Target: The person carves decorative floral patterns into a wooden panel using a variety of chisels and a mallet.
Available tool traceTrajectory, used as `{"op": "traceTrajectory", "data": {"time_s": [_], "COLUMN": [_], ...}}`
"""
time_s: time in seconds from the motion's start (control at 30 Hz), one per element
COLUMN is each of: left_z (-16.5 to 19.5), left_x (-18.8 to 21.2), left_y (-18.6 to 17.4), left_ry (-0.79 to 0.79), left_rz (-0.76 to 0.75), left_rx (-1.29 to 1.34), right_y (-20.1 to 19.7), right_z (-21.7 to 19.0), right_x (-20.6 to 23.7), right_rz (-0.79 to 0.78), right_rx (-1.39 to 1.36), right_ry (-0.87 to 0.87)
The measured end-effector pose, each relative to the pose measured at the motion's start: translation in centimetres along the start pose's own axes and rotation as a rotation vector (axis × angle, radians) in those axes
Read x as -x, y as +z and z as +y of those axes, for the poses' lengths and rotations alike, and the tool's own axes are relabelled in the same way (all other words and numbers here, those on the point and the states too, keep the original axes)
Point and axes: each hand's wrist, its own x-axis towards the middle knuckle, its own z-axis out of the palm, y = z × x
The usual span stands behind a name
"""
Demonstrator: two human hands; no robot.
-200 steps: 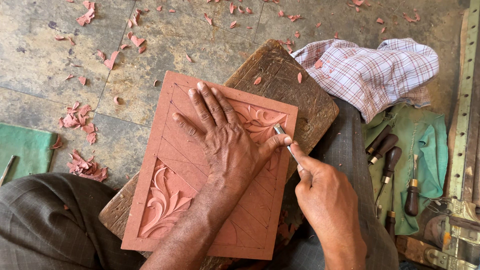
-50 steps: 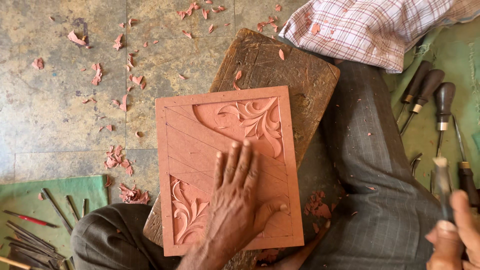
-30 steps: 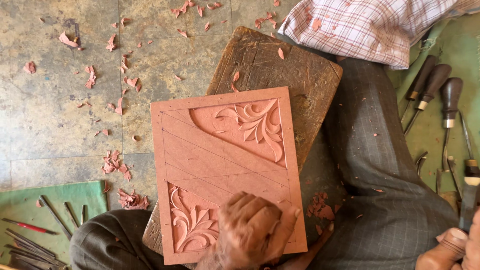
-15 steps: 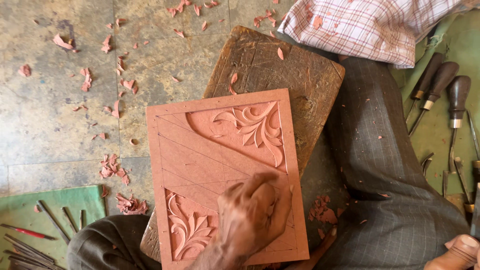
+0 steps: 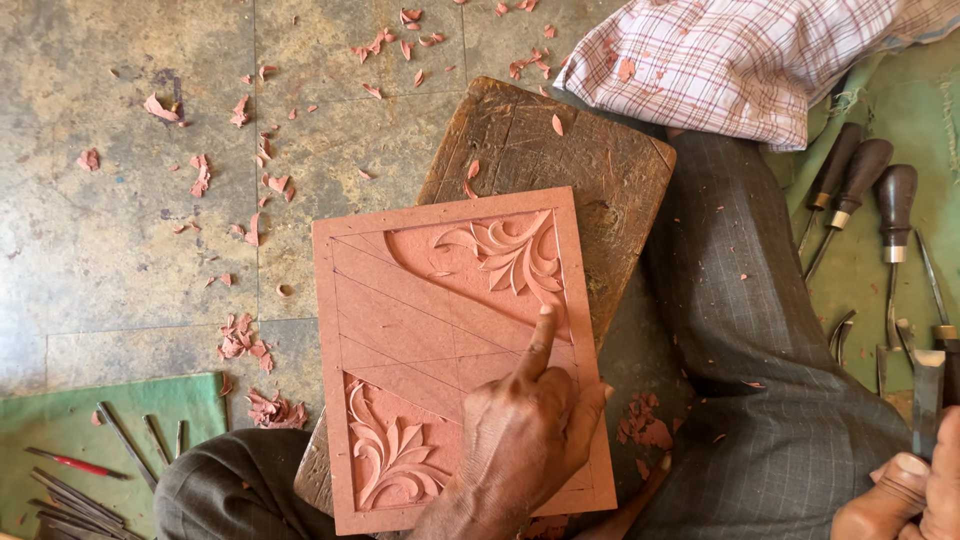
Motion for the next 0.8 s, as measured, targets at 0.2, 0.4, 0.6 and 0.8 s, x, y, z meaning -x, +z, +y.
{"op": "traceTrajectory", "data": {"time_s": [0.2, 0.4, 0.6, 0.8], "left_z": [0.1, 0.5, 2.1, 2.7], "left_x": [0.4, 0.9, 2.6, 6.8], "left_y": [-0.1, 0.0, -1.1, -1.4], "left_ry": [0.055, 0.098, 0.29, 0.27], "left_rz": [0.064, 0.241, 0.231, 0.045], "left_rx": [-0.004, 0.094, 0.211, 0.288], "right_y": [0.2, -0.3, -1.3, -2.7], "right_z": [0.3, 0.0, -0.5, -2.9], "right_x": [-0.1, 0.0, -0.6, -1.8], "right_rz": [0.003, -0.019, -0.045, -0.056], "right_rx": [-0.012, -0.05, -0.044, 0.079], "right_ry": [0.016, 0.03, -0.097, -0.247]}}
